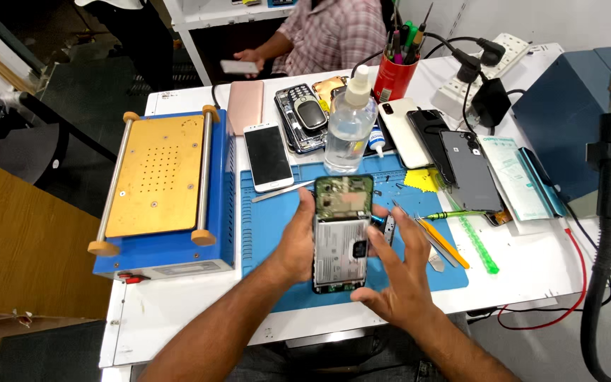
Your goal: The person disassembles a smartphone at a repair bench, prying off the back cover and lifting the battery from the chassis with a tool. They handle the frame and internal components, set parts on the mat, and later hold up a phone and press its screen while other people move around the shop.
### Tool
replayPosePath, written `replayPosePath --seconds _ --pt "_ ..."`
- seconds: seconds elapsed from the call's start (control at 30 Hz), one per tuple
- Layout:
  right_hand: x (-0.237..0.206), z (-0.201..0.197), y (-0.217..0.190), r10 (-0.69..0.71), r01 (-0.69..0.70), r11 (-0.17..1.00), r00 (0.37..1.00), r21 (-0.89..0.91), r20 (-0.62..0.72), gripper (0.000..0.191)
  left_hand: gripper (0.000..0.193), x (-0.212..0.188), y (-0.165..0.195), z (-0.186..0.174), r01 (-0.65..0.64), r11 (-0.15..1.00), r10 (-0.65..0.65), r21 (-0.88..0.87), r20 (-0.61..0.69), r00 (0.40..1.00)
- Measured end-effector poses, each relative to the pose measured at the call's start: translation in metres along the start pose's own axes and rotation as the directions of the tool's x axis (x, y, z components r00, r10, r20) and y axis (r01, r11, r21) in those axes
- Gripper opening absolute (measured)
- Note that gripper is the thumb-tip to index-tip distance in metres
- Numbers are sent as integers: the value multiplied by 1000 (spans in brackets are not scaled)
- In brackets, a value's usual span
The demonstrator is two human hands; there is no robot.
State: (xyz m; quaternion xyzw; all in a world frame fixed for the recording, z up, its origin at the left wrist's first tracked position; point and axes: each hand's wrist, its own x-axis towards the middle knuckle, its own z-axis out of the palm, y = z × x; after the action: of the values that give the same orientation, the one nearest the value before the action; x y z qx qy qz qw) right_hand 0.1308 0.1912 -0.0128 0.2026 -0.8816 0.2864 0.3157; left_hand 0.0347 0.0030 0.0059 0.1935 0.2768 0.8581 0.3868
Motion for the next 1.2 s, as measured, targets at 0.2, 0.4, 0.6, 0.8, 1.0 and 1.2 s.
replayPosePath --seconds 0.2,0.4,0.6,0.8,1.0,1.2 --pt "5 2 -2 63 -63 998 998 -15 -15 91 96 1 -6 3 21 999 -22 24 53 998" --pt "4 0 0 77 -77 996 997 -52 4 89 93 0 -7 -3 45 997 -48 64 44 998" --pt "3 -2 3 98 -96 991 995 -95 15 82 90 2 -8 -5 146 987 -147 71 4 989" --pt "4 0 9 15 -15 1000 1000 27 -7 88 90 2 7 -1 82 989 -74 124 -64 995" --pt "9 -10 3 289 -301 853 953 427 94 52 84 -9 46 -2 -284 959 281 -20 -93 955" --pt "44 -4 -7 436 -682 304 720 665 540 44 91 -5 43 3 -285 959 283 4 -123 951"
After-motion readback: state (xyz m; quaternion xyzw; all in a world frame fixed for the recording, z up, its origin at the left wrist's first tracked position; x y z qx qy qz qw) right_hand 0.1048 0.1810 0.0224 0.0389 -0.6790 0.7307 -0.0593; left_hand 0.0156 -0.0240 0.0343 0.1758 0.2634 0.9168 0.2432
